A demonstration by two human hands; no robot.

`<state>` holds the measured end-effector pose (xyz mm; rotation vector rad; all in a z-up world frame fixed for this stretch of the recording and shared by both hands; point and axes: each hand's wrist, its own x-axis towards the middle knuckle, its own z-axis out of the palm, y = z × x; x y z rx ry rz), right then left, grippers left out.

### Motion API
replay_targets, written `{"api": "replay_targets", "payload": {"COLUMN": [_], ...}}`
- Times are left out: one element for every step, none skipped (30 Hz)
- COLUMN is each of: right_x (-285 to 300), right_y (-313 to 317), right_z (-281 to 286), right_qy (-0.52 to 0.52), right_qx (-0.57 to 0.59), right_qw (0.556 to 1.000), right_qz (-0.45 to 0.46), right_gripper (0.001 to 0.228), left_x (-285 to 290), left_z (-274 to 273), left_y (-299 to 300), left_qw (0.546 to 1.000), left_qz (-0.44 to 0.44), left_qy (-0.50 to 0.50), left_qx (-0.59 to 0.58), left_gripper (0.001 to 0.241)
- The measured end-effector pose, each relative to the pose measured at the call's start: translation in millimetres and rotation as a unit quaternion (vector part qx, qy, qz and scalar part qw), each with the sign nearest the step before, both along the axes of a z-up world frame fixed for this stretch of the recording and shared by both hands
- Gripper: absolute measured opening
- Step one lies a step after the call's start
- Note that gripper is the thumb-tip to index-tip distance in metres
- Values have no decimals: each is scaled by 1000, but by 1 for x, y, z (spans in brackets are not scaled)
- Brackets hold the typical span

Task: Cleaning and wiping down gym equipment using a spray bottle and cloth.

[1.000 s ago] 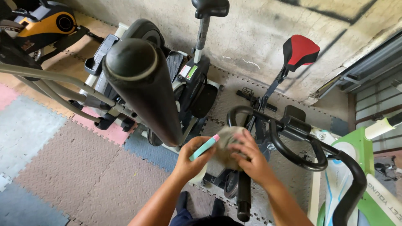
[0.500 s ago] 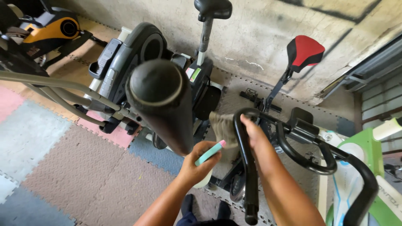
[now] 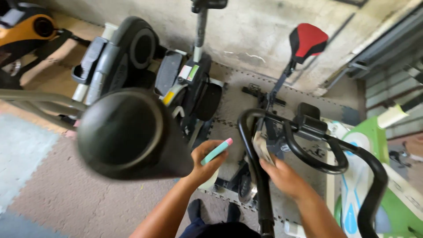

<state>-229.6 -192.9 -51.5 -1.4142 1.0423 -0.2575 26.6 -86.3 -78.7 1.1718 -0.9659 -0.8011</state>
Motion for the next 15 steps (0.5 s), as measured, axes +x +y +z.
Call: {"api": "replay_targets", "payload": {"right_x": [-17, -35, -52, -52, -49, -47, -38, -30, -21, -10, 1, 13, 25, 38, 51], "right_y": [6, 13, 20, 28, 37, 45, 43, 41, 37, 30, 21, 12, 3, -6, -15], "right_z": [5, 10, 15, 37, 60, 82, 81, 81, 80, 75, 71, 67, 67, 67, 67], "right_qy": [2, 70, 137, 139, 101, 63, 64, 60, 55, 56, 78, 99, 99, 117, 135], "right_qx": [1, -18, -36, -34, -55, -76, -75, -184, -290, -291, -301, -310, -310, -336, -361], "right_qw": [1000, 997, 989, 989, 990, 987, 987, 948, 878, 879, 870, 859, 859, 840, 819], "right_qz": [-6, 15, 37, 33, 81, 128, 123, 254, 376, 373, 384, 395, 395, 411, 426], "right_gripper": [41, 41, 42, 42, 51, 66, 66, 55, 48, 48, 44, 40, 40, 39, 39], "left_x": [0, 0, 0, 0, 2, 3, 4, 4, 5, 5, 5, 6, 6, 6, 7], "left_z": [16, 32, 47, 49, 50, 52, 56, 60, 64, 62, 60, 58, 56, 54, 53], "left_y": [-3, -5, -7, -12, -15, -18, -19, -21, -23, -25, -27, -28, -28, -28, -27], "left_qw": [1000, 999, 996, 995, 998, 998, 998, 997, 997, 996, 997, 997, 997, 997, 997], "left_qz": [-6, -27, -47, -52, -47, -41, -46, -55, -64, -67, -64, -61, -61, -58, -55], "left_qy": [2, 22, 41, 42, 0, -41, -41, -43, -45, -45, -48, -50, -50, -54, -59], "left_qx": [1, 35, 70, 72, 45, 18, 18, 24, 28, 26, 10, -7, -7, -6, -6], "left_gripper": [25, 26, 28, 28, 28, 28, 28, 26, 25, 25, 24, 24, 24, 24, 23]}}
